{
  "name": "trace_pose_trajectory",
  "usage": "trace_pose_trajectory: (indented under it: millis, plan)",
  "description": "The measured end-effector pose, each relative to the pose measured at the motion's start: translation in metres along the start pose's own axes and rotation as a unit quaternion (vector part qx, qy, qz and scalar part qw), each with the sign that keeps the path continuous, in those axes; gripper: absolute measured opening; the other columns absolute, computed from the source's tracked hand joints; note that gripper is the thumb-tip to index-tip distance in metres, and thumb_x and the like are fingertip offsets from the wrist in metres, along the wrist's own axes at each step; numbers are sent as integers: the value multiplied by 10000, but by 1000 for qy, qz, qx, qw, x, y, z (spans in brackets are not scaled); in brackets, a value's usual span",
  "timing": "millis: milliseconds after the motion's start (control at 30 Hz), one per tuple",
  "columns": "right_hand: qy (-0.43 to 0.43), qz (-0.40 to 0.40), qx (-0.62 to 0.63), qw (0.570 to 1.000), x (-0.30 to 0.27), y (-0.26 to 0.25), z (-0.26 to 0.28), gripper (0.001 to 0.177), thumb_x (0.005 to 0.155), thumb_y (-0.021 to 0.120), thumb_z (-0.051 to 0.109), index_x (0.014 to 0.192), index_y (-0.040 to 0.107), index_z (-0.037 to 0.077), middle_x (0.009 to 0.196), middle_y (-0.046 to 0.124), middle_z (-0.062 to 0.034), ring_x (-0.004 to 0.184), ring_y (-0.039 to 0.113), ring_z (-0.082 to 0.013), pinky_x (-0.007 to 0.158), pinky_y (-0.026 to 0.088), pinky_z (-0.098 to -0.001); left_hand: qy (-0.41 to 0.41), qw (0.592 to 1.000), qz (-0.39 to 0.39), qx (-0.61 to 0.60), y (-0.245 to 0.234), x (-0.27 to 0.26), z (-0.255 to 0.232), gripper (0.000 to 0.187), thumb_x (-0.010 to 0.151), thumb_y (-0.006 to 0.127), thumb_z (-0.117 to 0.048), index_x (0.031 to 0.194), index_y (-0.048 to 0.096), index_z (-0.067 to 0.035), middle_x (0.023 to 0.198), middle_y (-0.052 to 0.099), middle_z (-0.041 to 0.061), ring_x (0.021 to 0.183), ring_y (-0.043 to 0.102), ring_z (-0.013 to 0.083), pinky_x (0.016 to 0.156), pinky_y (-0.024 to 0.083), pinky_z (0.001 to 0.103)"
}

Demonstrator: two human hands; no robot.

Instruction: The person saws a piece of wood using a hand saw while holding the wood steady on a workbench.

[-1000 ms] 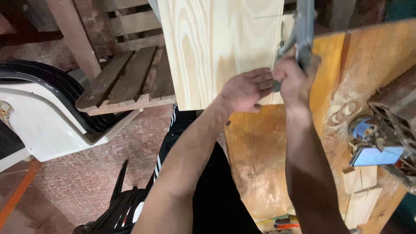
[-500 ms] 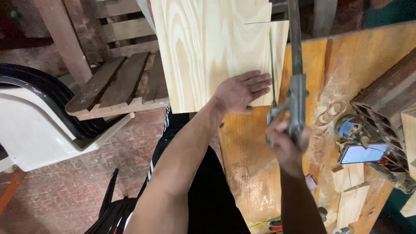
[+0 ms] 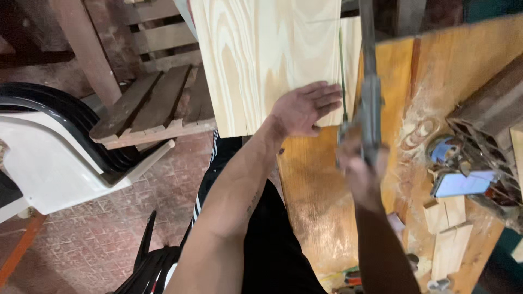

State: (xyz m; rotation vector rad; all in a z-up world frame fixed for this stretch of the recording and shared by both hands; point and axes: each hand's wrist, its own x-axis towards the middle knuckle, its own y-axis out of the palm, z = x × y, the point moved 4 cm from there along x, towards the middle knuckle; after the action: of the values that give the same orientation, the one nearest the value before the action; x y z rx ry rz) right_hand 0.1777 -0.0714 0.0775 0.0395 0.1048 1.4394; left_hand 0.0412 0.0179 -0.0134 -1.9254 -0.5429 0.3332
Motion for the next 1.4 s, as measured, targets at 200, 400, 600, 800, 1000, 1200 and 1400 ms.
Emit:
trace_pose_trajectory:
  millis: [200, 400, 600, 800, 1000, 1200, 1400]
  plan:
    - [20, 25, 47, 998, -30, 6, 28, 217, 689, 637, -28, 645, 426, -18, 480, 383, -128, 366, 357, -290, 432, 328, -366, 2, 998, 58, 30, 6, 0, -3, 736, 897, 555, -558, 1550, 475, -229, 1677, 323, -72, 1572, 136, 152, 1322, 61, 358]
    - [-1, -78, 60, 995, 99, -16, -102, 167, 803, 617, -103, 668, 546, -36, 450, 374, -118, 372, 444, -213, 464, 409, -313, 14, 1000, 11, 15, 15, 2, 6, 663, 883, 577, -606, 1417, 624, -216, 1503, 564, -75, 1520, 275, 151, 1322, 98, 360]
    - [26, 10, -27, 999, 132, 14, -61, 223, 729, 639, -40, 554, 501, -44, 409, 358, -142, 325, 420, -279, 357, 342, -379, 4, 1000, -6, 17, 32, 7, 5, 675, 847, 575, -606, 1391, 624, -209, 1480, 566, -52, 1499, 313, 148, 1324, 96, 355]
    - [-19, -32, -36, 999, -6, 24, 30, 109, 734, 655, -111, 801, 602, -43, 610, 532, -123, 516, 538, -168, 506, 438, -318, -13, 999, 20, 42, 13, -1, -3, 759, 880, 582, -611, 1550, 483, -269, 1656, 358, -110, 1559, 172, 123, 1327, 54, 346]
    - [-15, -2, 72, 997, -42, -17, -25, 200, 646, 683, -103, 702, 494, -72, 513, 398, -158, 386, 438, -322, 416, 368, -395, 16, 1000, -24, 12, 6, -2, 1, 714, 846, 617, -566, 1463, 584, -209, 1579, 486, -55, 1536, 244, 148, 1324, 114, 347]
    - [25, -27, 22, 999, 126, 6, -72, 174, 640, 652, 32, 549, 510, -12, 418, 360, -117, 376, 403, -223, 446, 348, -352, 37, 995, -90, -23, 27, 0, 8, 660, 799, 645, -569, 1312, 697, -157, 1364, 685, -10, 1443, 437, 167, 1317, 182, 381]
    - [-67, 1, -13, 998, 126, 6, -75, 173, 579, 689, -13, 574, 522, -55, 443, 437, -157, 370, 428, -241, 382, 322, -331, 48, 985, -165, -16, 30, 2, 10, 561, 732, 621, -458, 1147, 732, -98, 1206, 719, 70, 1345, 539, 207, 1283, 291, 404]
